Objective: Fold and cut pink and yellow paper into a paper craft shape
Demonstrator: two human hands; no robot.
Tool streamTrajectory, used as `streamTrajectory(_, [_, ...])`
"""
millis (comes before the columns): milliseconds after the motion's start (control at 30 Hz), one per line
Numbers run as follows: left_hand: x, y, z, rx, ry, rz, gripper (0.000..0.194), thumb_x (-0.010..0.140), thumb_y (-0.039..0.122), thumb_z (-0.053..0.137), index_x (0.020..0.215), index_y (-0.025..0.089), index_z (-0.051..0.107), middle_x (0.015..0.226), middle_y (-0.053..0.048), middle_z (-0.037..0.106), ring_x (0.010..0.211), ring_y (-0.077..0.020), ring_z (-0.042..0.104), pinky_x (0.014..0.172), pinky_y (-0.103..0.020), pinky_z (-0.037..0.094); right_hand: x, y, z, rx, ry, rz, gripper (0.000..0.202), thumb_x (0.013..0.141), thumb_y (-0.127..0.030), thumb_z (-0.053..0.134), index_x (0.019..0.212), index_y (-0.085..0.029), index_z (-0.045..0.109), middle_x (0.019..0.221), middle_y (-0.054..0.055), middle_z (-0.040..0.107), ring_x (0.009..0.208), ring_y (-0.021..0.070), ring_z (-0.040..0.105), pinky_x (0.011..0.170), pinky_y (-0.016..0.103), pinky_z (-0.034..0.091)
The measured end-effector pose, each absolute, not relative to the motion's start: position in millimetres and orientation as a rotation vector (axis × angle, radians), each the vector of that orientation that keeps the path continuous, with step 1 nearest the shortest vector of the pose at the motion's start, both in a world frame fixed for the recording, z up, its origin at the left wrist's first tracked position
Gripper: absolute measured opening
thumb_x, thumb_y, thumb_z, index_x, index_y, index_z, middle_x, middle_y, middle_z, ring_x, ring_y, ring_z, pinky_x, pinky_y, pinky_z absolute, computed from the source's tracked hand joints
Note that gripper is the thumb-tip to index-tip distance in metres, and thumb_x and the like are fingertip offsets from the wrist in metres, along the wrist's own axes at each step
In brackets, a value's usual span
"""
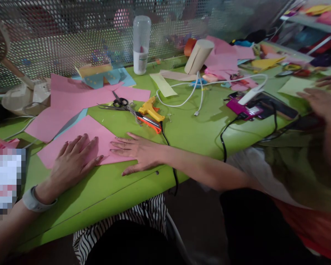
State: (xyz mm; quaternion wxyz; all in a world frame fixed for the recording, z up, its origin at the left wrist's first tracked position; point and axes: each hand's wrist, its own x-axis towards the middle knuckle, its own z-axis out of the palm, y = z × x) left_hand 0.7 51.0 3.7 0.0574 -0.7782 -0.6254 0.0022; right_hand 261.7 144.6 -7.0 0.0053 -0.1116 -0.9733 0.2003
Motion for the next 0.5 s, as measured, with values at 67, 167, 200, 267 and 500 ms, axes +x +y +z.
streamTrajectory(67, [1.0,51.3,4.0,-2.361,-1.9,0.008,0.072,0.096,0.066,0.031,0.151,0.019,0.038,0.155,-0.018,0.038,0.143,-0.0378,0.036,0.115,-0.057,0.029,261.6,144.7,-6.7,-0.352,-3.048,0.63,0.085,0.091,-0.069,0.046,0.157,-0.022,0.02,0.164,0.008,0.014,0.153,0.025,0.008,0.123,0.054,-0.002])
streamTrajectory(167, [2.0,51.4,4.7,-2.359,-1.905,0.018,0.073,0.096,0.066,0.031,0.151,0.019,0.038,0.155,-0.019,0.038,0.143,-0.038,0.036,0.115,-0.056,0.029,261.3,144.3,-7.4,-0.349,-3.049,0.651,0.085,0.091,-0.069,0.046,0.157,-0.023,0.02,0.164,0.008,0.013,0.153,0.0245,0.008,0.123,0.053,-0.003])
streamTrajectory(200, [2.3,51.3,5.0,-2.36,-1.908,0.02,0.073,0.096,0.066,0.031,0.151,0.019,0.038,0.155,-0.019,0.038,0.143,-0.0381,0.035,0.115,-0.056,0.029,261.3,144.4,-7.6,-0.348,-3.048,0.662,0.085,0.091,-0.069,0.046,0.157,-0.023,0.02,0.164,0.008,0.013,0.153,0.0244,0.007,0.123,0.053,-0.004])
streamTrajectory(267, [3.1,51.1,5.3,-2.363,-1.917,0.018,0.074,0.096,0.067,0.031,0.151,0.019,0.037,0.156,-0.019,0.037,0.143,-0.0383,0.035,0.115,-0.056,0.029,261.9,145.7,-7.0,-0.351,-3.043,0.691,0.086,0.09,-0.069,0.047,0.157,-0.024,0.02,0.164,0.007,0.013,0.153,0.0241,0.007,0.123,0.052,-0.004])
streamTrajectory(500, [2.9,51.9,2.9,-2.377,-1.932,-0.035,0.072,0.096,0.065,0.031,0.151,0.019,0.038,0.156,-0.017,0.037,0.144,-0.0391,0.033,0.115,-0.058,0.028,274.4,149.1,18.8,-0.419,-3.024,0.825,0.075,0.097,-0.062,0.04,0.158,-0.024,0.019,0.164,0.004,0.016,0.153,0.0213,0.011,0.124,0.05,0.004])
